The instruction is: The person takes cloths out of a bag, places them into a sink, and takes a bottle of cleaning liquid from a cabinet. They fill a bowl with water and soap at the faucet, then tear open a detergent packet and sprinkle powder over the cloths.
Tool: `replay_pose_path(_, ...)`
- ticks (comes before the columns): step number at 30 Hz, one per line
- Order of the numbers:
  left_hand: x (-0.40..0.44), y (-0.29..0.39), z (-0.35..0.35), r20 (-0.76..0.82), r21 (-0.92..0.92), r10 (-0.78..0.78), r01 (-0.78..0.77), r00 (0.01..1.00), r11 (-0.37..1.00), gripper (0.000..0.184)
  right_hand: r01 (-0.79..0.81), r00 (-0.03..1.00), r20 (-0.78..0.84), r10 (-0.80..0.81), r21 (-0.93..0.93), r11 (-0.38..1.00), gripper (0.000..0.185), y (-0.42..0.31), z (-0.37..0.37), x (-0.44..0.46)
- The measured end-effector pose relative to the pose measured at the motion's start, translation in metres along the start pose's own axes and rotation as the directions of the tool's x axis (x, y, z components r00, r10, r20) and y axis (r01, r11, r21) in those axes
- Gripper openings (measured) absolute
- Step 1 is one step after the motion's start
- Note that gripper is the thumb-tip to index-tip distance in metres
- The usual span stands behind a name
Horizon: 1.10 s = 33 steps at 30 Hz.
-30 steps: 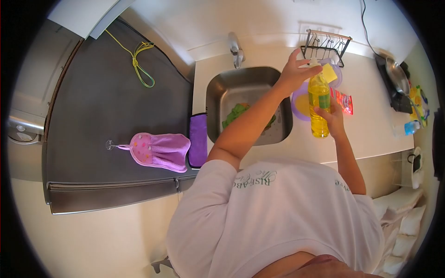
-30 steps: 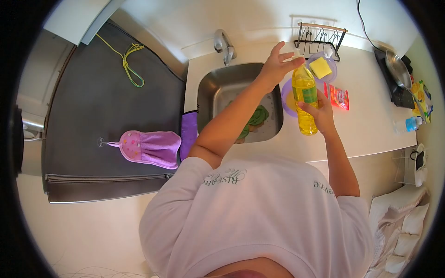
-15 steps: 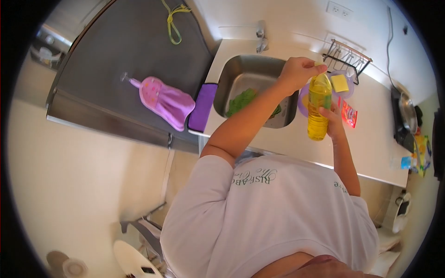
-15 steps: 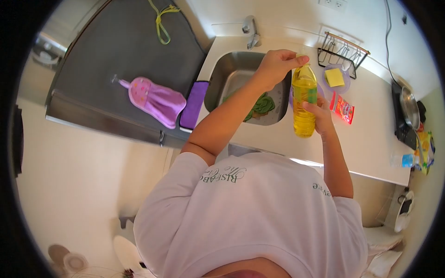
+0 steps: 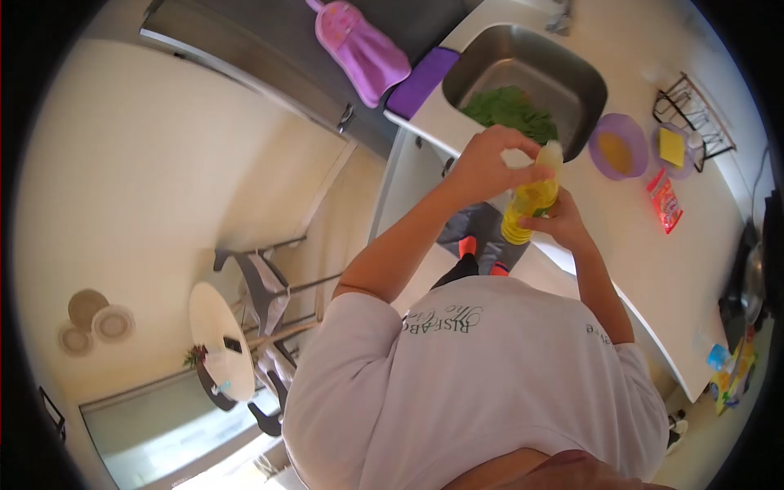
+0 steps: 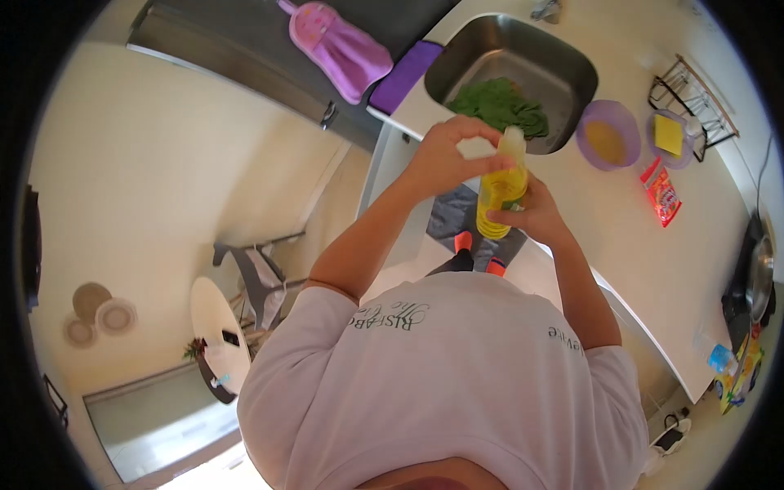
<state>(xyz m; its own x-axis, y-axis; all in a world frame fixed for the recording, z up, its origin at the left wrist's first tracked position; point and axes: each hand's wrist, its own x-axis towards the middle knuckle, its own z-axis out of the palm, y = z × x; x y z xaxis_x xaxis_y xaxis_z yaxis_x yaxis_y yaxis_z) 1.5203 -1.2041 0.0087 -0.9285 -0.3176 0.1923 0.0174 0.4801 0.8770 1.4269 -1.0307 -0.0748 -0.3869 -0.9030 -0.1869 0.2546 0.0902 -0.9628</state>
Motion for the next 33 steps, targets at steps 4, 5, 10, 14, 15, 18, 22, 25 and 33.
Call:
replay_pose_path(4, -0.074, -0.033, -0.006, -0.064, 0.193, 0.000, 0.013, 0.998, 0.981, 0.035, -0.096, 0.972, 0.183, 0.151, -0.276, 0.956, 0.070, 0.019, 0.044, 0.008)
replay_pose_path(5, -0.092, -0.050, -0.006, -0.066, 0.205, -0.036, 0.049, 0.997, 0.978, 0.039, -0.086, 0.967, 0.204, 0.152, -0.300, 0.950, 0.069, 0.033, 0.054, 0.010)
replay_pose_path(10, -0.176, -0.139, -0.025, -0.308, 0.475, -0.208, 0.340, 0.928, 0.812, 0.063, -0.059, 0.984, 0.121, 0.128, -0.458, 0.887, 0.071, 0.200, 0.062, 0.048)
replay_pose_path(14, -0.250, -0.220, -0.066, -0.543, 0.598, -0.335, 0.635, 0.770, 0.490, 0.074, -0.214, 0.970, -0.229, 0.084, -0.630, 0.747, 0.078, 0.354, 0.027, 0.089)
replay_pose_path(15, -0.264, -0.231, -0.070, -0.568, 0.586, -0.387, 0.687, 0.726, 0.429, 0.075, -0.231, 0.953, -0.301, 0.045, -0.617, 0.753, 0.078, 0.397, 0.009, 0.104)
replay_pose_path(18, -0.291, -0.248, -0.071, -0.544, 0.517, -0.451, 0.706, 0.708, 0.485, 0.073, -0.368, 0.811, -0.584, -0.005, -0.517, 0.773, 0.079, 0.511, -0.051, 0.145)
replay_pose_path(22, -0.296, -0.262, -0.073, -0.528, 0.468, -0.424, 0.668, 0.736, 0.578, 0.062, -0.702, 0.534, -0.845, 0.022, -0.428, 0.569, 0.081, 0.564, -0.102, 0.198)
replay_pose_path(25, -0.302, -0.266, -0.072, -0.465, 0.572, -0.381, 0.600, 0.799, 0.560, 0.049, -0.743, 0.398, -0.916, -0.053, -0.356, 0.566, 0.082, 0.601, -0.148, 0.224)
replay_pose_path(33, -0.294, -0.261, -0.059, -0.394, 0.629, -0.465, 0.601, 0.793, 0.493, 0.029, -0.628, 0.239, -0.894, -0.379, -0.440, 0.642, 0.071, 0.738, -0.266, 0.267)
